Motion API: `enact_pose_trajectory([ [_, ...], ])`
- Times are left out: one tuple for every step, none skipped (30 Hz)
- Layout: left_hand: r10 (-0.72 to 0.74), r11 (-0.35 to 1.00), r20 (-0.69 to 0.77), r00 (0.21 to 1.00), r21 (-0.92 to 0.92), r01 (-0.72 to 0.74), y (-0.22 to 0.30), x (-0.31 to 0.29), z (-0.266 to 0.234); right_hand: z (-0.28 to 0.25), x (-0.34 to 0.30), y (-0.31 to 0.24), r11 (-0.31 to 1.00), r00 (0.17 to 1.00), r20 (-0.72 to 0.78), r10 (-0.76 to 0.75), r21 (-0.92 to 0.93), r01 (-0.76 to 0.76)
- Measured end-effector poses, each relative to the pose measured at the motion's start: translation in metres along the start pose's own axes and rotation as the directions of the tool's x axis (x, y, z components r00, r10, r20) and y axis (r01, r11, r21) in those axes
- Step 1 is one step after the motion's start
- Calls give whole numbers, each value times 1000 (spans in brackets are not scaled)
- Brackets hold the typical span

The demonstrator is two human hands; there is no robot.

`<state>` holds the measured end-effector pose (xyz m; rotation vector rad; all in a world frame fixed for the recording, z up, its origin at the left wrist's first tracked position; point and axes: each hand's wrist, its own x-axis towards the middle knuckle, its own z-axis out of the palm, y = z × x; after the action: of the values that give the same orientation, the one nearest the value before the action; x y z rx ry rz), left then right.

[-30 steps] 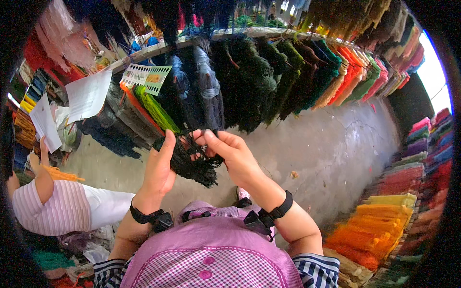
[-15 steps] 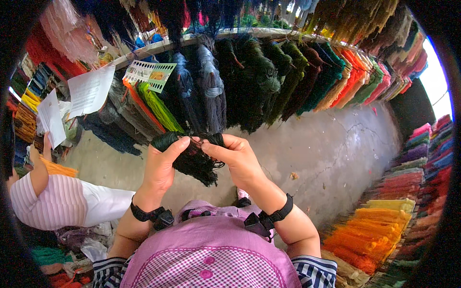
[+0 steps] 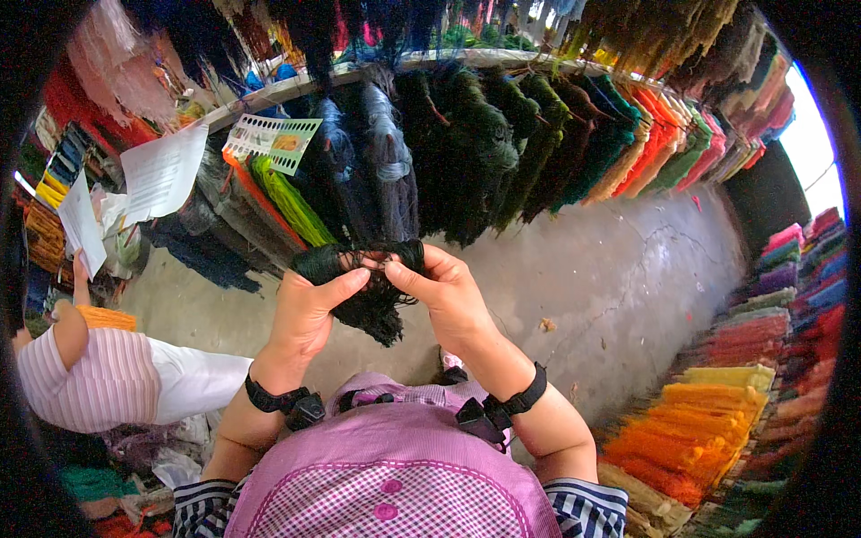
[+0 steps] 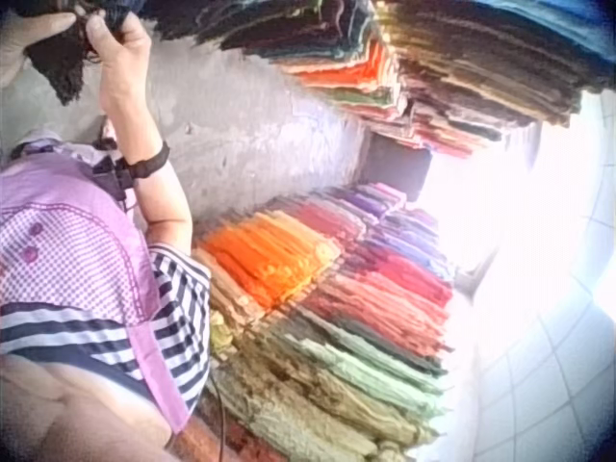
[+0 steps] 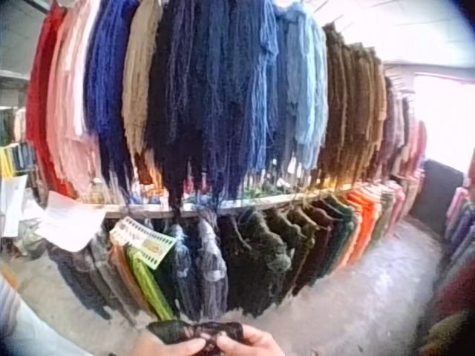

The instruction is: The person picks up a paper list and a thread card, then walks to the hanging thread bundles. They select bundles of green and dark green thread, looping strands through the holes in the thread card while referring to the list.

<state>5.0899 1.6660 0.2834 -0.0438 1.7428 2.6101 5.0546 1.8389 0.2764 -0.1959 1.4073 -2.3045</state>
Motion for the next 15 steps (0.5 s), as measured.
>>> enact_pose_trajectory([
  [-2,1000,-11,1000,-10,2,2,0,3,-1,0,0,1000,1000,-2,-1,0,1],
  [-5,1000,-21,1000,-20,4,3,0,5,-3,1,2,1000,1000,-23,4,-8,-4],
  [-6,1000,-21,1000,-19,5,2,0,3,-4,1,3,1000,999,-43,11,-15,-11],
  [-14,1000,-16,1000,-4,14,1,0,0,-3,1,1,1000,999,-44,11,-14,-12],
  [-22,1000,-11,1000,11,22,0,0,-2,0,0,-3,1000,999,-50,18,2,-18],
  [-22,1000,-11,1000,11,22,1,1,0,2,0,-5,1000,998,-55,26,18,-25],
  [-33,999,-2,999,-16,33,1,1,2,-1,0,-4,1000,998,-55,26,18,-25],
  [-45,998,8,999,-43,45,2,1,3,-5,2,-1,997,998,-39,41,73,-38],
  [-45,998,10,999,-42,45,2,1,3,-8,3,1,990,998,-24,55,129,-51],
  [-89,992,7,996,-90,89,2,2,3,-9,3,3,990,998,-25,53,130,-50],
  [-133,982,7,991,-137,133,3,2,3,-9,4,4,985,999,-6,48,165,-47],
  [-134,981,6,991,-137,134,3,2,3,-9,5,5,979,999,15,45,200,-47],
  [-124,982,25,992,-141,126,4,1,4,-7,4,4,979,999,15,45,200,-47],
  [-113,982,43,993,-145,118,5,1,4,-5,4,0,967,993,13,118,225,-118],
  [-113,982,42,993,-144,118,5,0,5,-2,4,-3,950,982,14,190,248,-187],
])
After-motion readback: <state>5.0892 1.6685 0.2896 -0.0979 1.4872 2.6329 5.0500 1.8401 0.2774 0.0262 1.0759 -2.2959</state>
